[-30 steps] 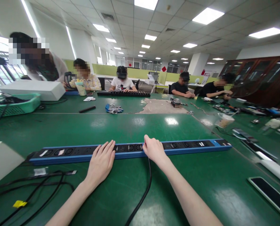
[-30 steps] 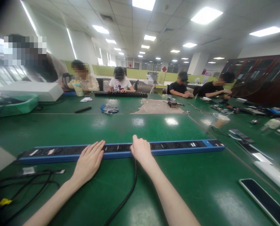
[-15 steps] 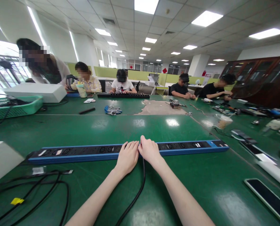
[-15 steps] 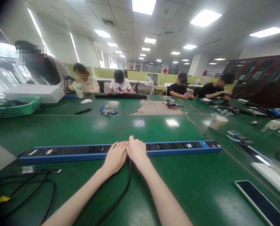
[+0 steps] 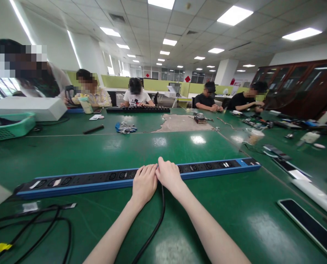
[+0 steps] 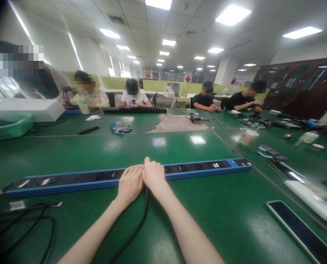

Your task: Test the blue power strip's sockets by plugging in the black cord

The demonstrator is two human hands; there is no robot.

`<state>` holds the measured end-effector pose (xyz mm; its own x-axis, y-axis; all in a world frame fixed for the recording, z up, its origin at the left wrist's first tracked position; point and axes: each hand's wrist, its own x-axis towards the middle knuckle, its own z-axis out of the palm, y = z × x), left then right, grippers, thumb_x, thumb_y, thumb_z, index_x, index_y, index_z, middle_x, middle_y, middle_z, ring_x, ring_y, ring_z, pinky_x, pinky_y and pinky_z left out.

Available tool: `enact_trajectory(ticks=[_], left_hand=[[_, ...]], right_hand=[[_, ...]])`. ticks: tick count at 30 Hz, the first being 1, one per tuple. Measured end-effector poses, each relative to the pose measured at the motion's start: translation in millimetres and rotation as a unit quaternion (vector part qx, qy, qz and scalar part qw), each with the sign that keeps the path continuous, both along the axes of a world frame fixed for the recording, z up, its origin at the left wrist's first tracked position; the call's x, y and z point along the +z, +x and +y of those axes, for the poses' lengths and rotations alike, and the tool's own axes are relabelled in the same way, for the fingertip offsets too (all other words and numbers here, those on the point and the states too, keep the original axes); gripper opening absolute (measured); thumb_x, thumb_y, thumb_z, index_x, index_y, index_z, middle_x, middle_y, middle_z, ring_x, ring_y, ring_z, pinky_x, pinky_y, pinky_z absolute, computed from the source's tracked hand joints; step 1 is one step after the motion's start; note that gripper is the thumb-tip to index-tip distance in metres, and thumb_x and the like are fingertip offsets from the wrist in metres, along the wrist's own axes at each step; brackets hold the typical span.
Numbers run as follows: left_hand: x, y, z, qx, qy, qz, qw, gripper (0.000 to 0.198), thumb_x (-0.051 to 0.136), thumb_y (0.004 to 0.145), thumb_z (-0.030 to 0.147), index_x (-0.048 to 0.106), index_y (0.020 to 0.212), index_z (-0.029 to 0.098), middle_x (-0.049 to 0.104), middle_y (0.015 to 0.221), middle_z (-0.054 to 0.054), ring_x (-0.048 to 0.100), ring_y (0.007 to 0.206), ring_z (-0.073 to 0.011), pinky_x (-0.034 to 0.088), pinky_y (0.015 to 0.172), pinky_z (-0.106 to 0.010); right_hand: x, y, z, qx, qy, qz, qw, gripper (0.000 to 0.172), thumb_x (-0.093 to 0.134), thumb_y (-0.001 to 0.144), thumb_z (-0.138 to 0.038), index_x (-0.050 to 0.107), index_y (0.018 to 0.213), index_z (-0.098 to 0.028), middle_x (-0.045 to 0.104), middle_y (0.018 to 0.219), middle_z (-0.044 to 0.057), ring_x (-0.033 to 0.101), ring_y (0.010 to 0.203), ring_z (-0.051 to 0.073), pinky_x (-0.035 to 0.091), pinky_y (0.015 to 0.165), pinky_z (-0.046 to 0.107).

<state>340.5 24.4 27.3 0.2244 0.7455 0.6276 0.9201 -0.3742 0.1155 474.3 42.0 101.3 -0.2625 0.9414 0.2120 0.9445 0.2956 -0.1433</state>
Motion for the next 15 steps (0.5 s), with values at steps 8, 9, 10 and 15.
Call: enact_trajectory(ticks=[8,9,10,15], left_hand=[[1.2,0.0,-1.1,-0.007,0.007,-0.015,1.000,0.044,0.039,0.100,0.022,0.064,0.136,0.022,0.069,0.133,-0.011,0.062,0.124,-0.0282,0.040,0.113,-0.050],[1.3,-0.1,-1.2,-0.009,0.008,-0.017,1.000,0.044,0.039,0.100,0.023,0.064,0.136,0.022,0.069,0.133,-0.011,0.062,0.124,-0.0284,0.040,0.113,-0.050],[1.4,-0.1,-1.4,-0.010,0.009,-0.018,1.000,0.043,0.040,0.100,0.023,0.064,0.136,0.022,0.069,0.133,-0.011,0.062,0.124,-0.0286,0.040,0.113,-0.050],[2.8,-0.2,-2.4,-0.007,-0.001,-0.013,1.000,0.040,0.039,0.102,0.025,0.065,0.131,0.021,0.070,0.129,-0.011,0.062,0.123,-0.0281,0.040,0.113,-0.049]], right_hand=[[3.9,-1.1,-3.5,-0.002,-0.007,-0.003,1.000,0.016,0.046,0.101,-0.027,0.053,0.114,-0.020,0.073,0.097,0.010,0.073,0.089,0.026,0.048,0.076,0.030],[5.4,-1.0,-3.7,-0.003,-0.010,-0.005,1.000,0.016,0.046,0.101,-0.028,0.053,0.113,-0.020,0.073,0.097,0.010,0.073,0.090,0.026,0.047,0.076,0.030],[7.6,-1.1,-4.6,-0.003,-0.013,-0.007,1.000,0.016,0.046,0.101,-0.028,0.054,0.112,-0.021,0.073,0.097,0.010,0.073,0.090,0.026,0.047,0.076,0.030],[33.4,0.0,-17.9,0.011,0.029,0.006,0.999,0.021,0.041,0.104,-0.031,0.054,0.117,-0.022,0.074,0.094,0.009,0.071,0.085,0.024,0.042,0.075,0.029]])
